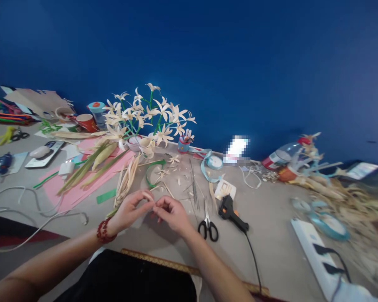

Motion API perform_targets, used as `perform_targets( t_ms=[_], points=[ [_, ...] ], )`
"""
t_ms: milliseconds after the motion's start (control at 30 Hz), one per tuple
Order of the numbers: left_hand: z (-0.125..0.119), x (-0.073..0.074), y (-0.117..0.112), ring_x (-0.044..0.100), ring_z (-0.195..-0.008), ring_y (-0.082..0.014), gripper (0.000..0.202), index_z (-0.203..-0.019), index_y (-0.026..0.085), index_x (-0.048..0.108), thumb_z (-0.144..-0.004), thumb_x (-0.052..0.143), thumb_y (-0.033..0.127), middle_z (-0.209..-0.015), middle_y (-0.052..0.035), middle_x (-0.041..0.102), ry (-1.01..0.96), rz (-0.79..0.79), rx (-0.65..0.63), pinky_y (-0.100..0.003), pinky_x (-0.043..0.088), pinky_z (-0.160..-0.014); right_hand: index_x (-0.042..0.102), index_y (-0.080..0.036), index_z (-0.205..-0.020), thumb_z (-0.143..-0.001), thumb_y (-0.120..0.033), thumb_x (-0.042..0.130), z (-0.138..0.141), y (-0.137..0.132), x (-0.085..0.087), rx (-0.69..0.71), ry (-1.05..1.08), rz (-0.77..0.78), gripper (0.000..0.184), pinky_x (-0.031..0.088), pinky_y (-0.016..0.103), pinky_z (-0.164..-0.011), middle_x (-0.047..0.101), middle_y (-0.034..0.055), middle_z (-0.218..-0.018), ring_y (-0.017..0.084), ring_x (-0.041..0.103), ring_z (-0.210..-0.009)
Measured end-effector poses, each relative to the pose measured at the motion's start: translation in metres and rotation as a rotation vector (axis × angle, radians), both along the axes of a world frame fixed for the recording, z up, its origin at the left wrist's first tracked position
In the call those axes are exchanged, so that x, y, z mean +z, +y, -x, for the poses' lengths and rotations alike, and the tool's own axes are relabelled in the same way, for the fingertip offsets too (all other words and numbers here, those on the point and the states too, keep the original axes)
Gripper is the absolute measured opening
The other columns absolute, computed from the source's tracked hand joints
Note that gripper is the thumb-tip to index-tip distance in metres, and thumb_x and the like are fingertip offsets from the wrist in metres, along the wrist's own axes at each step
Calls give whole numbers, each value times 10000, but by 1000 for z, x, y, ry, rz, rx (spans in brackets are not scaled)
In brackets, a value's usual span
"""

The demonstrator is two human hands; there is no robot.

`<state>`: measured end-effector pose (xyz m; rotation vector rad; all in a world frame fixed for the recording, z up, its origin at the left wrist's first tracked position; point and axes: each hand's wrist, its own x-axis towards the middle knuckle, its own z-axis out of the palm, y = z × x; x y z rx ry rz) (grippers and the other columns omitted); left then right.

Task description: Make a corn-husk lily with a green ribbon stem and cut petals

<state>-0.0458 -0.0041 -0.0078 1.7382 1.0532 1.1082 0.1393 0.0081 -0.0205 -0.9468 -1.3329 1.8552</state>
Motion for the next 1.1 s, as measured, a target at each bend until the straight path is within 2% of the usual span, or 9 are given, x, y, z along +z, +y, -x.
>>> perform_targets(
  t_ms=[100, 200, 300, 433, 600, 733, 867, 967, 1100],
  points=[
    [-2, -6, 3, 570, -682, -125, 160, -804, 148, 630, -876, 605, 289, -729, -14, 605, -105, 152, 0, -249, 466, -667, 543, -194, -769, -792, -393, 682, -4, -5, 2, 14, -145, -104, 244, 435, 220, -520, 640, -15, -664, 106, 548, -532],
    [-3, -15, 5, 506, -488, -84, 175, -859, 146, 634, -853, 635, 320, -622, 25, 564, -271, 349, -68, -204, 411, -472, 588, -203, -802, -859, -323, 593, -21, -18, 11, 4, -491, -369, 132, 420, 232, -560, 658, 3, -714, 133, 578, -610],
    [-4, -22, 8, 540, -471, -103, 188, -881, 143, 633, -850, 636, 329, -590, 16, 591, -453, 430, -122, -218, 437, -458, 615, -211, -860, -918, -339, 496, -54, -40, 15, -167, -866, -573, 184, 432, 263, -617, 666, 31, -766, 173, 614, -693],
    [-3, -30, 13, 612, -645, -119, 155, -787, 140, 629, -845, 650, 282, -711, -30, 659, -593, 462, -117, -245, 506, -634, 582, -194, -909, -905, -452, 474, -104, -70, -3, -470, -1213, -565, 279, 439, 286, -565, 665, 55, -750, 188, 616, -584],
    [-2, -36, 12, 522, -440, -88, 182, -844, 148, 622, -850, 642, 329, -526, 22, 592, -517, 567, -145, -179, 407, -413, 551, -207, -923, -874, -440, 494, -126, -89, -18, -438, -1398, -480, 245, 455, 281, -564, 700, 82, -883, 222, 686, -682],
    [-1, -34, 11, 551, -420, -103, 206, -840, 144, 601, -823, 666, 339, -529, 3, 638, -546, 589, -162, -201, 442, -432, 563, -210, -890, -841, -373, 503, -123, -83, -15, -408, -1493, -417, 181, 429, 284, -550, 696, 64, -819, 227, 674, -658],
    [3, -31, 12, 635, -505, -137, 213, -808, 136, 580, -818, 668, 329, -635, -49, 708, -613, 622, -175, -246, 497, -540, 595, -218, -786, -736, -376, 576, -132, -75, -15, -458, -1392, -278, 167, 452, 327, -585, 700, 63, -750, 258, 670, -665],
    [5, -31, 13, 679, -598, -169, 198, -848, 130, 592, -823, 668, 312, -705, -70, 731, -669, 592, -199, -291, 522, -625, 619, -218, -750, -678, -444, 627, -143, -77, -14, -550, -1034, -167, 238, 489, 357, -612, 701, 73, -711, 271, 669, -667],
    [7, -30, 13, 690, -641, -187, 184, -845, 126, 617, -820, 683, 296, -726, -73, 730, -703, 508, -247, -320, 529, -658, 639, -203, -834, -648, -538, 714, -140, -85, -3, -599, -473, 38, 390, 472, 337, -512, 686, 85, -727, 231, 606, -568]
  ],
)
